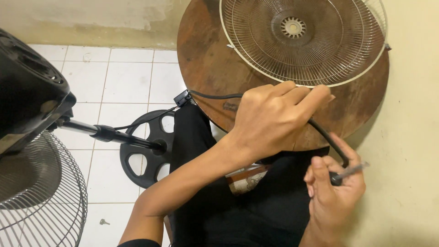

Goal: The person uses a screwdriver to open a white electrical plug and then a black control box attached to a fan. They remove screws, open the housings, and expose internal wiring and a circuit board.

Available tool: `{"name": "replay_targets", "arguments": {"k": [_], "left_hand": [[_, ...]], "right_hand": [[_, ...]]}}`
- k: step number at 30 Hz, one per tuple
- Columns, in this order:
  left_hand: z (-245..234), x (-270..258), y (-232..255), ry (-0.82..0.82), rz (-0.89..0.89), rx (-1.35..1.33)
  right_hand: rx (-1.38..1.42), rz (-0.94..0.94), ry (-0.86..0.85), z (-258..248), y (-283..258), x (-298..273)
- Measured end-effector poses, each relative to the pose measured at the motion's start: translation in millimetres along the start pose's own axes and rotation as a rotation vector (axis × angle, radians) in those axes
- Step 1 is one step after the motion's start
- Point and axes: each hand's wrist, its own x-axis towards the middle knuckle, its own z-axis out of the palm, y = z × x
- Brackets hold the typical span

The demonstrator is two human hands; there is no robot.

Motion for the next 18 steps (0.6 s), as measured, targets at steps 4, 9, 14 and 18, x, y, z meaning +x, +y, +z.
{"name": "replay_targets", "arguments": {"k": [4,9,14,18], "left_hand": [[5,-15,-8,-0.001,-0.032,-0.042],[9,-55,-43,-0.031,-0.135,-0.111],[16,-117,-86,0.019,-0.313,-0.011],[13,-161,-120,0.007,-0.418,0.2]], "right_hand": [[0.021,0.006,-0.028,6,4,13],[0.097,-0.027,-0.018,-19,10,16],[0.076,-0.069,0.003,-38,9,13],[0.036,-0.097,0.036,-47,-2,17]]}}
